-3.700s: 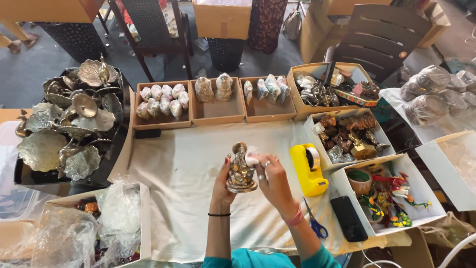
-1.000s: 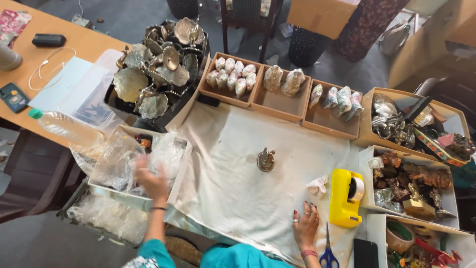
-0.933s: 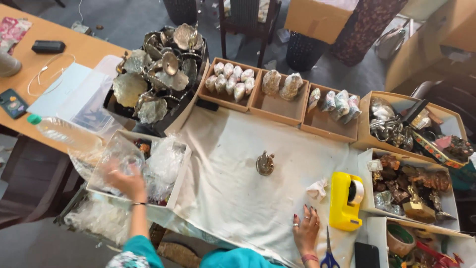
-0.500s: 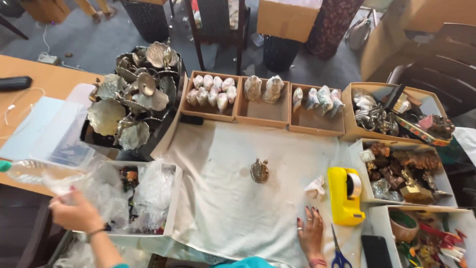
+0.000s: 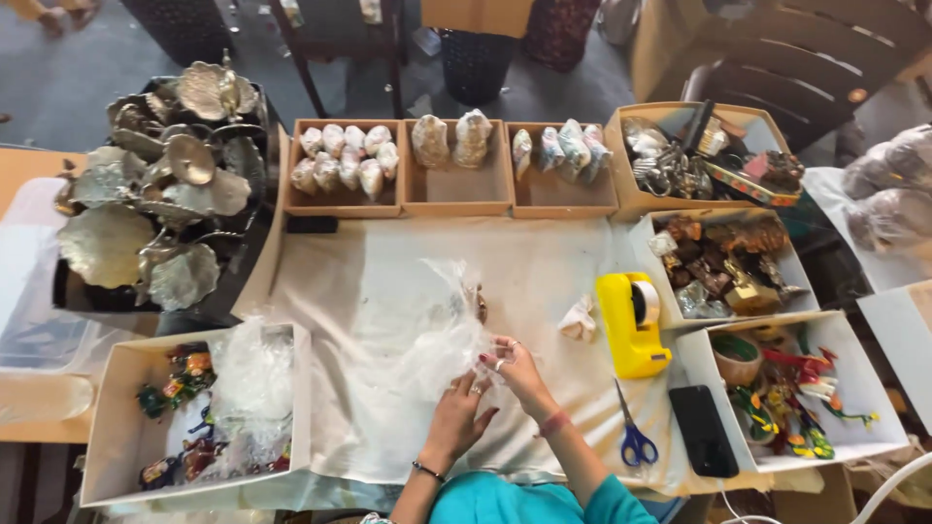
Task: The person wipes a small metallic statue with a white cloth, then places it on a sheet of bubble wrap. They fold the bubble wrap around the statue to enclose it completely, securing the package by hand.
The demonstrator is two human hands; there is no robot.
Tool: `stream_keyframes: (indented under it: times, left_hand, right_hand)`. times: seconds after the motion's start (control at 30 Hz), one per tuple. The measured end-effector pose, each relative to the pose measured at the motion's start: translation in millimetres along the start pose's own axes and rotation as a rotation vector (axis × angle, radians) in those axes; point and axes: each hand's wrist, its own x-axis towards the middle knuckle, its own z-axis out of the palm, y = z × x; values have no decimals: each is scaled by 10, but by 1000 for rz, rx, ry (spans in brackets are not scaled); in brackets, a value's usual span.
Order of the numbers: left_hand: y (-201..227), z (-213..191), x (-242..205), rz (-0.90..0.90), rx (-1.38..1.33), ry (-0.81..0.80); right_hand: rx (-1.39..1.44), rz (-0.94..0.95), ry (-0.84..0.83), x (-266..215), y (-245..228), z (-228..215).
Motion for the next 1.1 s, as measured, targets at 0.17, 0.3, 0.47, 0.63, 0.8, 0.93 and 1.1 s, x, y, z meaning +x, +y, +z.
stream_keyframes:
  times: [0.17, 0.3, 0.47, 0.63, 0.8, 0.93, 1.1]
  left_hand:
    - [-27, -27, -113, -86, -305, 12]
    - [0, -449, 124, -221, 80, 436]
    - [-1075, 461, -4, -359, -30, 404]
    - [-1484, 282, -286, -867, -936, 879]
    - [-513, -1164, -366, -685, -505, 1008]
    - [-1773, -944, -1840, -536, 611, 1027]
    - [-472, -1913, -1073, -503, 371, 1092]
  right_hand:
    - [-133, -68, 168, 394, 1077, -742]
    - [-148, -92, 241, 301, 1105, -640]
    - [-71, -51, 307, 126, 867, -574]
    - [-112, -106, 397, 81, 1051, -860]
    - [-133, -78, 379, 47, 919, -818]
    - [-122, -4, 356, -55, 748, -696]
    - [-238, -82, 328, 78, 1027, -709]
